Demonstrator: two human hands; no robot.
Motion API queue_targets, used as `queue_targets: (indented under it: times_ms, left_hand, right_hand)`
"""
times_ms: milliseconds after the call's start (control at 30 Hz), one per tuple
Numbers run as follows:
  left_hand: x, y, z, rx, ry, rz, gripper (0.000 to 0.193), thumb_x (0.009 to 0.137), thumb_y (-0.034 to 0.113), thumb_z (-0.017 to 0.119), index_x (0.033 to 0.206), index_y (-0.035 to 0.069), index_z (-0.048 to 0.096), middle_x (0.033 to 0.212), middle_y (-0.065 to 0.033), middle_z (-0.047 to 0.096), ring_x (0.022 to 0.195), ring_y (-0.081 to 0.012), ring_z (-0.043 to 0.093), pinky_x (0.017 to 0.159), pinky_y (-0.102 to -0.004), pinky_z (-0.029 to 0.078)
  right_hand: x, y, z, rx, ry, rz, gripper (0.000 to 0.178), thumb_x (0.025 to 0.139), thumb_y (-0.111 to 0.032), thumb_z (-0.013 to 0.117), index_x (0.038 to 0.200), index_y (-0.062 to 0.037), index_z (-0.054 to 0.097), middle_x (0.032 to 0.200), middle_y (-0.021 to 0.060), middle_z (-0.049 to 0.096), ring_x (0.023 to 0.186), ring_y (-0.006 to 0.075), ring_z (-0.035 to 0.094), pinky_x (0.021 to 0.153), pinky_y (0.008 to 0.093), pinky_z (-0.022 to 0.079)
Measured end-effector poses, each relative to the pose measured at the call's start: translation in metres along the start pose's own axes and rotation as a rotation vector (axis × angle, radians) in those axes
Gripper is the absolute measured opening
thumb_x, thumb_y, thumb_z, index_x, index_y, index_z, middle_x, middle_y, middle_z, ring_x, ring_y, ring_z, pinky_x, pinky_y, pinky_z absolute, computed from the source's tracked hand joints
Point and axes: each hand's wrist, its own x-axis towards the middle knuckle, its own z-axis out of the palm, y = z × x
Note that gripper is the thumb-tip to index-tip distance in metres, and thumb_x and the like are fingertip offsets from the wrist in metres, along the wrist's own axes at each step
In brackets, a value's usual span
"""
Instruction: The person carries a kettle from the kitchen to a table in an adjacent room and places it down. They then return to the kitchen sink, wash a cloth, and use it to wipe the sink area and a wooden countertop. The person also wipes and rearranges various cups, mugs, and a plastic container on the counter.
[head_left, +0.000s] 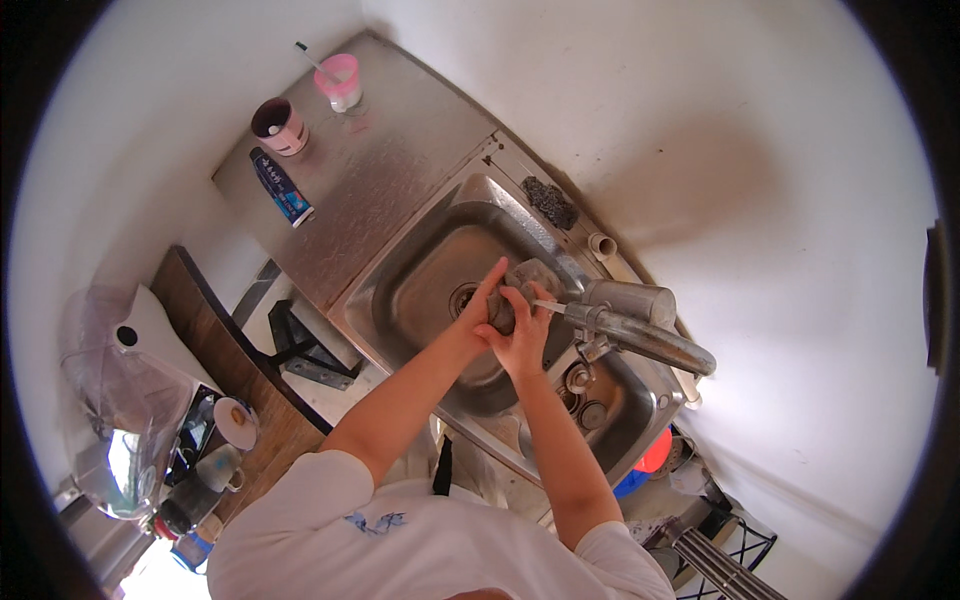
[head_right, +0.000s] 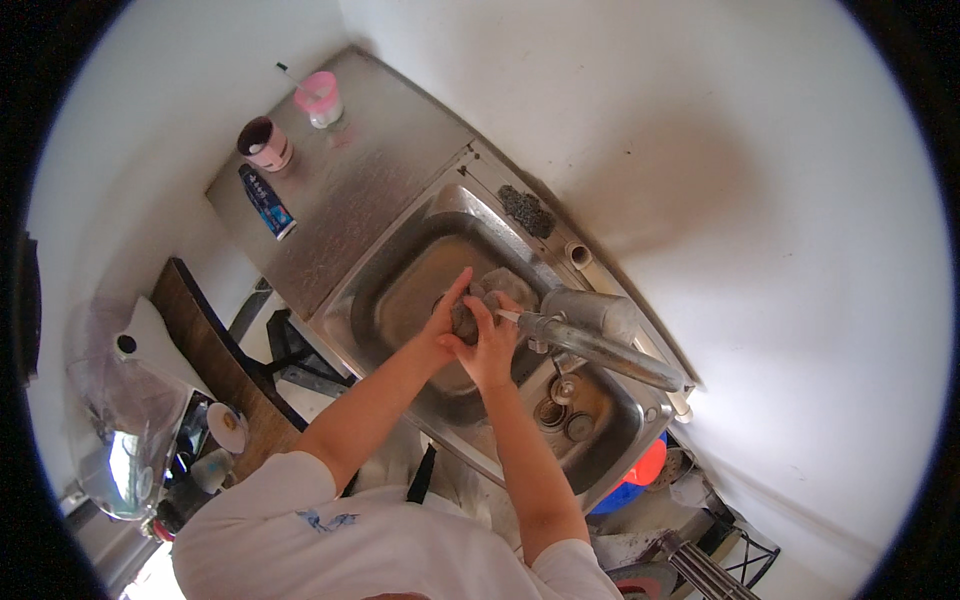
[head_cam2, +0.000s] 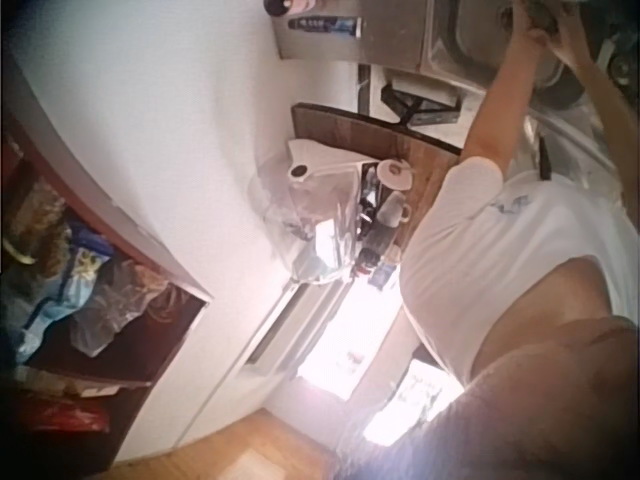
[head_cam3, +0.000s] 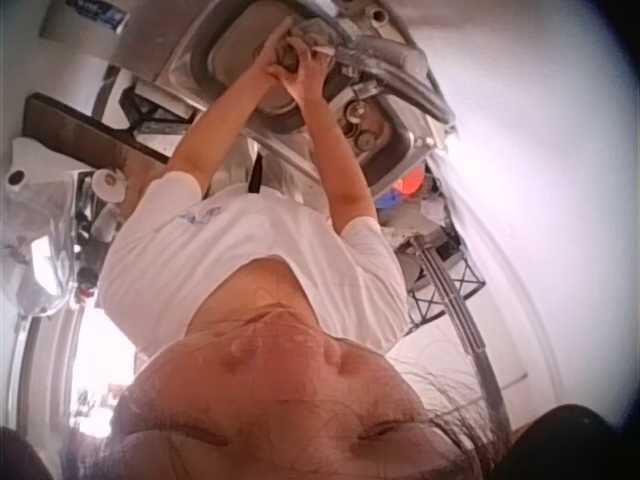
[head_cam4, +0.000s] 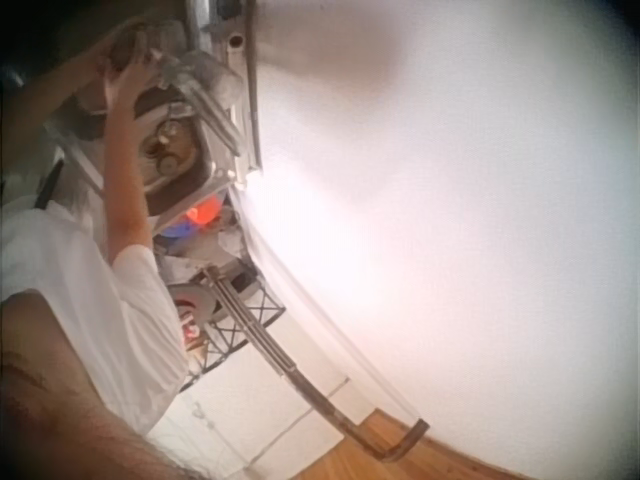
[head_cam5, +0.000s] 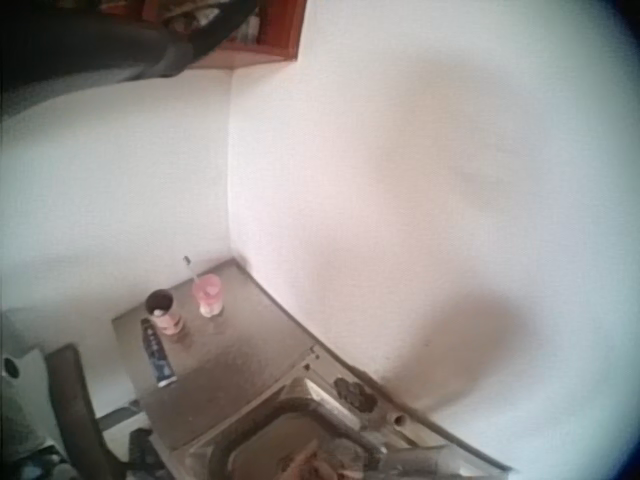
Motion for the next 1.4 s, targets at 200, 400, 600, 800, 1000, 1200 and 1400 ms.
queue_targets:
  times_ms: [200, 400, 600, 800, 1000, 1200, 1400]
  left_hand:
    - [0.008, -0.003, -0.013, 0.082, -0.001, -0.062, 0.031, 0.096, 0.033, 0.047, 0.107, 0.008, 0.061, 0.108, -0.0088, 0.064, 0.103, -0.0243, 0.061, 0.091, -0.0387, 0.049]
    - [0.014, -0.015, -0.02, 0.193, 0.021, 0.142, 0.037, 0.095, 0.039, 0.052, 0.112, 0.007, 0.061, 0.114, -0.0085, 0.063, 0.106, -0.0255, 0.06, 0.094, -0.0383, 0.048]
    - [-0.009, 0.016, -0.019, 0.288, 0.327, 0.217, 0.061, 0.091, 0.053, 0.057, 0.135, 0.013, 0.046, 0.136, -0.0074, 0.051, 0.125, -0.0277, 0.048, 0.105, -0.0485, 0.038]
    - [-0.006, 0.032, -0.048, 0.358, 0.513, 0.159, 0.075, 0.089, 0.056, 0.059, 0.143, 0.011, 0.037, 0.14, -0.0083, 0.047, 0.132, -0.0332, 0.041, 0.107, -0.0603, 0.031]
    - [-0.03, 0.005, -0.027, 0.831, -0.193, 0.408, 0.065, 0.087, 0.043, 0.069, 0.135, 0.006, 0.045, 0.134, -0.0102, 0.052, 0.124, -0.028, 0.049, 0.1, -0.0476, 0.043]
    - [-0.006, 0.012, -0.023, 0.36, 0.353, -0.092, 0.046, 0.083, 0.039, 0.073, 0.115, 0.008, 0.059, 0.118, -0.0069, 0.062, 0.106, -0.0231, 0.059, 0.079, -0.0425, 0.053]
    - [-0.048, 0.028, 0.001, 0.348, 0.302, -0.218, 0.044, 0.083, 0.034, 0.075, 0.115, 0.009, 0.057, 0.111, -0.0064, 0.061, 0.1, -0.0249, 0.059, 0.075, -0.0424, 0.053]
  right_hand:
    - [0.003, 0.023, 0.009, 0.026, -0.101, 0.002, 0.04, 0.072, -0.04, 0.078, 0.089, -0.0088, 0.06, 0.081, 0.0161, 0.058, 0.082, 0.0387, 0.056, 0.069, 0.0434, 0.047]
    - [0.014, 0.019, 0.015, 0.237, -0.049, 0.254, 0.014, 0.089, -0.018, 0.059, 0.08, -0.0082, 0.055, 0.086, 0.0105, 0.058, 0.073, 0.0322, 0.056, 0.065, 0.0408, 0.047]
    - [0.022, 0.023, 0.006, 0.59, -0.034, 0.723, 0.006, 0.089, -0.003, 0.053, 0.088, -0.008, 0.051, 0.089, 0.0044, 0.056, 0.069, 0.0169, 0.049, 0.062, 0.0323, 0.039]
    - [-0.004, 0.032, 0.002, 0.578, -0.107, 0.408, 0.025, 0.071, 0.016, 0.047, 0.082, -0.0039, 0.057, 0.096, 0.0044, 0.057, 0.093, 0.0155, 0.055, 0.082, 0.0229, 0.039]
    - [-0.021, -0.012, -0.021, 0.684, -0.383, 0.307, 0.026, 0.067, 0.018, 0.051, 0.079, -0.0036, 0.06, 0.099, 0.0084, 0.059, 0.104, 0.0177, 0.058, 0.077, 0.0258, 0.043]
    - [-0.037, -0.001, -0.057, 1.136, -0.098, 0.886, 0.027, 0.075, 0.01, 0.054, 0.097, -0.0052, 0.059, 0.108, 0.0053, 0.058, 0.101, 0.0187, 0.055, 0.091, 0.0302, 0.043]
    - [-0.012, 0.056, -0.005, 0.976, 0.054, 0.874, 0.037, 0.085, 0.0, 0.051, 0.122, -0.0043, 0.056, 0.115, 0.0059, 0.059, 0.106, 0.0153, 0.056, 0.086, 0.0282, 0.048]
